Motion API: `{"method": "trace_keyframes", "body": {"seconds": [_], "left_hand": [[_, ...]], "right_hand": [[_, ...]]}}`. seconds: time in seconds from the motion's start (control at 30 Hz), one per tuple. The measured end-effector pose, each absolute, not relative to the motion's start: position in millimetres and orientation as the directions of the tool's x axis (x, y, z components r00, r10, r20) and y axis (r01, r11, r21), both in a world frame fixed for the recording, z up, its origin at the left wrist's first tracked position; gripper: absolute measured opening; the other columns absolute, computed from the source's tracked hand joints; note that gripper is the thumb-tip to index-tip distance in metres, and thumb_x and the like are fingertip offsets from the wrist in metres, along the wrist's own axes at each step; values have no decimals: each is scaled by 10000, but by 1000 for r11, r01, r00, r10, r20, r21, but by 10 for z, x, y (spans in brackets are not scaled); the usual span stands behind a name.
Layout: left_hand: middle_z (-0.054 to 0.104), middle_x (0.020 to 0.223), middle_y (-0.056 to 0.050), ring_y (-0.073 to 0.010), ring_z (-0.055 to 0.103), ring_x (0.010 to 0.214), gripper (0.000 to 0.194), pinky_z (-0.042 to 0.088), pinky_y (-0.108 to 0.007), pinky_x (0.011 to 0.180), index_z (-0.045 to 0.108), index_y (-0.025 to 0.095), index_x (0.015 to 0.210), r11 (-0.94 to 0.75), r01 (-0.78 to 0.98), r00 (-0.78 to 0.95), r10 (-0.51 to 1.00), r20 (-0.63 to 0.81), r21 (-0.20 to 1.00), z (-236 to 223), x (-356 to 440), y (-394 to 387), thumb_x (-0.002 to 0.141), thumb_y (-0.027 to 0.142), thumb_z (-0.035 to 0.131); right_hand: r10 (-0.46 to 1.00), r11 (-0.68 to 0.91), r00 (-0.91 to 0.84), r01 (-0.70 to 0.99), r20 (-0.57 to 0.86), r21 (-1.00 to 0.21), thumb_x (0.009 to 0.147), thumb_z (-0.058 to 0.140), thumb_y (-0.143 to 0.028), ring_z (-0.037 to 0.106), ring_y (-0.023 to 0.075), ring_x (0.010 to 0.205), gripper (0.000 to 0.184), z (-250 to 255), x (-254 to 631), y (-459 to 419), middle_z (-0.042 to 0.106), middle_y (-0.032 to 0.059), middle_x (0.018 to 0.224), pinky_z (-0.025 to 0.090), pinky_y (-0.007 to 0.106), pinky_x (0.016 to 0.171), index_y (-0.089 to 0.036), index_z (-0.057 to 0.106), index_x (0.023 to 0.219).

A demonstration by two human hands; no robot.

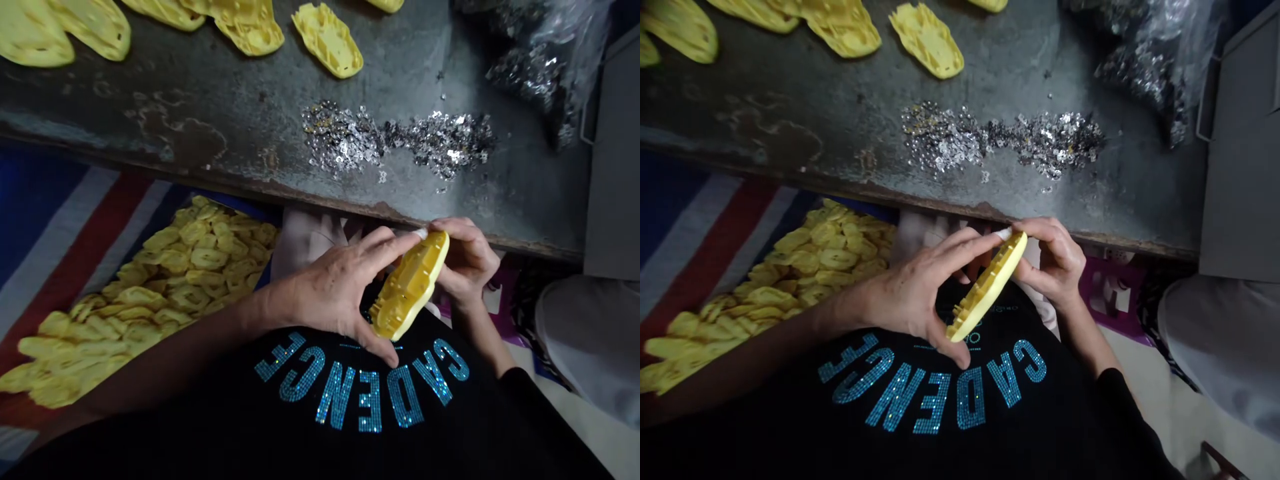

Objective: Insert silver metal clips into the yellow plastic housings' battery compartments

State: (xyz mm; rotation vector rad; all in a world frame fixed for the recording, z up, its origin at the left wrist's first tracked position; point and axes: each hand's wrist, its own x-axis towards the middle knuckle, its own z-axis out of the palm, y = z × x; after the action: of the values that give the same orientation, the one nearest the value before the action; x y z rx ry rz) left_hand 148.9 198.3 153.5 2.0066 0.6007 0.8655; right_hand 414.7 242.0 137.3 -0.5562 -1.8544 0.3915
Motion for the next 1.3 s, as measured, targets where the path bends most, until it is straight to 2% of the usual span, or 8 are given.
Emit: {"method": "trace_keyframes", "body": {"seconds": [0.33, 0.57, 0.77, 0.83, 0.97, 1.07, 1.17, 1.3], "left_hand": [[699, 1535, -145, -384, 745, 1371, 1195, 720, -532, 1151, 626, 296, 1727, -594, -5, 539, 676, 503, 804, 1451, 1487, 1965, 663, 488, 1136], [779, 1547, -108, -283, 857, 1192, 895, 738, -382, 980, 577, 338, 1678, -200, -135, 400, 885, 238, 970, 1523, 1411, 1871, 901, 447, 1009], [822, 1052, -16, -215, 795, 945, 250, 576, -321, 818, 664, 247, 1157, -204, 372, 306, 948, 88, 906, 1759, 1293, 1929, 993, 376, 803], [826, 1048, -33, -253, 795, 956, 286, 551, -350, 802, 671, 241, 1139, -183, 502, 382, 924, -26, 845, 1810, 1269, 1980, 936, 377, 820], [847, 1128, -58, -269, 813, 959, 496, 587, -361, 791, 694, 255, 1308, -162, 477, 415, 908, -59, 864, 1721, 1193, 2019, 914, 477, 897], [846, 1268, -87, -196, 788, 793, 855, 600, -299, 647, 549, 293, 1603, -146, 223, 359, 931, 57, 964, 1473, 1110, 1957, 894, 516, 972], [759, 1548, -161, -176, 774, 765, 1151, 625, -290, 575, 414, 360, 1778, -327, 127, 321, 907, 273, 936, 1139, 1072, 1847, 831, 531, 1047], [731, 1609, -129, -328, 816, 1264, 1002, 737, -436, 1019, 569, 370, 1661, -515, 192, 99, 857, 506, 835, 816, 1110, 1747, 804, 487, 1075]], "right_hand": [[579, 814, -212, 204, 788, -543, 1007, 904, -333, 825, 272, 968, 443, 1365, 4093, 2371, 866, 48, 1145, 687, 463, 845, -339, 814, 1441], [810, 586, -81, 144, 581, -797, 991, 950, -330, 824, 187, 993, 381, 1257, 3904, 2286, 829, 5, 1177, 659, 315, 840, -362, 807, 1342], [768, 610, -436, 274, 469, -744, 939, 1010, -438, 795, 226, 1050, 570, 1665, 3986, 2440, 836, 36, 1281, 662, 369, 927, -334, 774, 1447], [686, 698, -559, 325, 466, -638, 922, 1021, -475, 782, 268, 1127, 690, 1881, 3937, 2449, 819, 81, 1363, 648, 412, 975, -310, 740, 1530], [592, 695, -733, 253, 336, -673, 1037, 912, -383, 774, 208, 939, 245, 2054, 3766, 2375, 850, 26, 1071, 615, 351, 845, -280, 836, 1247], [852, 379, -425, 95, 306, -921, 994, 952, -440, 705, 150, 767, 240, 1855, 3698, 2335, 801, -21, 931, 596, 288, 705, -277, 798, 1078], [971, 32, -224, -218, 82, -975, 922, 997, -550, 647, 112, 631, 385, 1551, 3640, 2305, 751, -49, 820, 561, 231, 572, -275, 733, 975], [910, -216, -402, -241, -105, -946, 910, 997, -579, 632, 83, 563, 438, 1362, 3584, 2264, 748, -55, 766, 534, 198, 542, -256, 703, 943]]}}
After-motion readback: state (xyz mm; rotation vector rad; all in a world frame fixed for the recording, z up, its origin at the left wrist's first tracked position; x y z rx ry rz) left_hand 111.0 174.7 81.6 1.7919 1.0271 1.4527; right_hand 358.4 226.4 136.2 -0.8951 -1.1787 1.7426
